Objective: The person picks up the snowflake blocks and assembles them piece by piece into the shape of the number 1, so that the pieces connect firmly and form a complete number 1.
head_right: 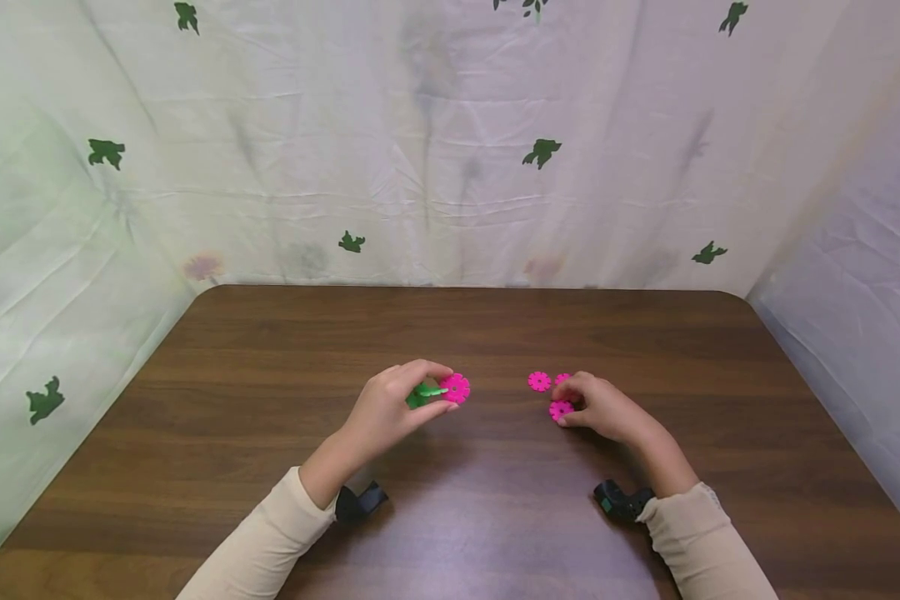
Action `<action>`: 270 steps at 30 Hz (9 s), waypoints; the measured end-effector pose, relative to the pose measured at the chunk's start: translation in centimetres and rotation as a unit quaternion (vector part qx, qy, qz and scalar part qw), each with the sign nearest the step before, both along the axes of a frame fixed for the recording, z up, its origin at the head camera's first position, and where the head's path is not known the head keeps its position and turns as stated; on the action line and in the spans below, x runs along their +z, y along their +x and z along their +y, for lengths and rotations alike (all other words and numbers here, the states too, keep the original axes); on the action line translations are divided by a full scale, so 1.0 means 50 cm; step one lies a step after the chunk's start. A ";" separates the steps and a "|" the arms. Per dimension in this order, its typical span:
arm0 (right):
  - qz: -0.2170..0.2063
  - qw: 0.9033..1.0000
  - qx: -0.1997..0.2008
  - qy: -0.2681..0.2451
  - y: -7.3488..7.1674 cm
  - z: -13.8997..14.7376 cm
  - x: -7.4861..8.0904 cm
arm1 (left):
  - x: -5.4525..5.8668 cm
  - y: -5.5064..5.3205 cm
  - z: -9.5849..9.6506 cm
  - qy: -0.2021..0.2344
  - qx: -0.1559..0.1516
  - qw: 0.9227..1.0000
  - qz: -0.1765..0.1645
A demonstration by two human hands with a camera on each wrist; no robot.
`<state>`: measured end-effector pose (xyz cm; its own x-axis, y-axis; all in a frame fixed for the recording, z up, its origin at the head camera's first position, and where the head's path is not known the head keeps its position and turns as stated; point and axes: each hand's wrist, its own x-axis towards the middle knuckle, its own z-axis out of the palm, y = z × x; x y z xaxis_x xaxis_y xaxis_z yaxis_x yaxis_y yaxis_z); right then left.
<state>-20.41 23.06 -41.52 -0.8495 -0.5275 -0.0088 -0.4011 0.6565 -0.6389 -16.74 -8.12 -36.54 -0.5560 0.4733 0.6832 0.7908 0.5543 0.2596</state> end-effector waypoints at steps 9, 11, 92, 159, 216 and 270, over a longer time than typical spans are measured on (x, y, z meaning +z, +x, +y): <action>-0.032 0.998 0.012 -0.053 0.005 -0.013 0.020 | 0.001 0.001 0.004 -0.004 -0.001 1.000 -0.006; -0.035 0.997 0.005 -0.075 0.010 -0.019 0.031 | 0.000 0.001 0.004 -0.004 -0.002 1.000 -0.005; 0.283 0.930 0.091 -0.216 0.098 -0.151 0.089 | -0.026 0.013 0.031 -0.003 -0.086 0.996 -0.036; 0.083 0.987 -0.137 -0.024 -0.012 -0.002 -0.028 | -0.009 0.003 0.007 0.008 -0.002 1.000 0.018; 0.196 0.950 0.034 -0.240 0.111 -0.153 0.095 | -0.020 0.017 0.027 -0.007 -0.058 0.998 -0.026; 0.101 0.992 -0.069 -0.026 -0.004 -0.055 -0.048 | -0.008 0.002 0.003 0.024 -0.007 1.000 0.002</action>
